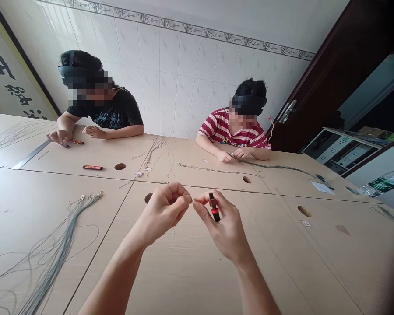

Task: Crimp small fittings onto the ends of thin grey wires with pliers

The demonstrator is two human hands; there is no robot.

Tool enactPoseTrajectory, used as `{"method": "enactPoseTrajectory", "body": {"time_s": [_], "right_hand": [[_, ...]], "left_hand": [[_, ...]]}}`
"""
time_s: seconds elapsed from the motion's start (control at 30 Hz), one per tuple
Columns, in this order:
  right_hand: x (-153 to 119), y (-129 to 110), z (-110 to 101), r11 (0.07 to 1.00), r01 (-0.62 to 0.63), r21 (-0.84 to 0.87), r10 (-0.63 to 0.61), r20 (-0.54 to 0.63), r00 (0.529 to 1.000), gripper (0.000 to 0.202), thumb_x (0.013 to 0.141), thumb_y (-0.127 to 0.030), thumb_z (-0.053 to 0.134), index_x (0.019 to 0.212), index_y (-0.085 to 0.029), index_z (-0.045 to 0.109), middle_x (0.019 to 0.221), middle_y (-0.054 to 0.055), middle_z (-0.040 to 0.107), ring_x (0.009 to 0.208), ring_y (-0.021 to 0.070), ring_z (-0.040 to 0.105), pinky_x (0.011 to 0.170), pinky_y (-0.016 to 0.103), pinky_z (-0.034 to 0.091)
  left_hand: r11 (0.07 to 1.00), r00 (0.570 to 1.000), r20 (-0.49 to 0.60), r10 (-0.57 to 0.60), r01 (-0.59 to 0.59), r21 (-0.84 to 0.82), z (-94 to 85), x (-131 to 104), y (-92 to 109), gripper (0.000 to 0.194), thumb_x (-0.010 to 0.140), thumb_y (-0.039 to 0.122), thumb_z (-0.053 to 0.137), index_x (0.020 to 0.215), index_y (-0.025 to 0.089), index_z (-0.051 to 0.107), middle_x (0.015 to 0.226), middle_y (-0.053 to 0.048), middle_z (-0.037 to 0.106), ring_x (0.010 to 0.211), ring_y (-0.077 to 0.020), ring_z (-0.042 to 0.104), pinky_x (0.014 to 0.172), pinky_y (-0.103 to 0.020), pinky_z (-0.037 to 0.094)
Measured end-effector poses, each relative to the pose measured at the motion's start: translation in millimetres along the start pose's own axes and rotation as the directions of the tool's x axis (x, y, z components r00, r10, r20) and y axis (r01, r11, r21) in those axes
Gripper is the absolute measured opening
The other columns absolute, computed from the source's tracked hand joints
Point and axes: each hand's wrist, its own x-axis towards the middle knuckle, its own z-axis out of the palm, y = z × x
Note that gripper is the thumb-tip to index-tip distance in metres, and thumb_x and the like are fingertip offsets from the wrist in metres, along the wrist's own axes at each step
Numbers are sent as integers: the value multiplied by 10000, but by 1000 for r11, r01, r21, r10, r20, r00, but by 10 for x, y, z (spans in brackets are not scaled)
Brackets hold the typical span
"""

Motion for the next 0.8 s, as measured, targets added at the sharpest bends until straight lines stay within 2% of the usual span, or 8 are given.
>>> {"method": "enactPoseTrajectory", "body": {"time_s": [0.1,0.17,0.37,0.6,0.8], "right_hand": [[5,-13,-39,998,-39,41,38,22,999,63,917,-285,594,963,-241,598,910,5,659,834,136,605,738,233,481],[3,-16,-47,998,-40,39,39,35,999,57,918,-281,591,954,-240,603,917,4,663,851,136,604,750,231,475],[4,0,-11,996,-81,-26,83,80,993,207,942,-309,525,762,-208,518,709,-16,528,676,128,491,634,243,413],[11,-26,-42,994,-104,-18,106,104,989,203,929,-287,512,745,-203,490,707,-18,489,647,122,452,607,247,378],[2,-16,-43,983,-182,27,176,137,975,254,940,-363,508,743,-204,484,686,-19,474,615,120,421,564,250,358]], "left_hand": [[999,1000,4,-3,2,43,-29,-14,24,145,854,191,496,712,173,517,493,84,421,442,-44,315,407,-163,250],[997,1000,-6,1,-1,76,-29,-17,31,132,841,175,493,712,173,521,501,85,422,444,-43,321,405,-158,248],[987,1000,16,-15,13,158,19,-9,47,121,822,189,507,703,173,519,529,83,418,462,-47,312,410,-166,256],[975,996,82,-32,12,224,-2,-1,-8,121,825,221,520,710,183,507,561,77,397,493,-68,305,425,-187,259],[969,994,98,-42,17,248,-14,-11,-6,147,838,239,513,705,179,491,569,71,373,504,-72,296,432,-192,251]]}}
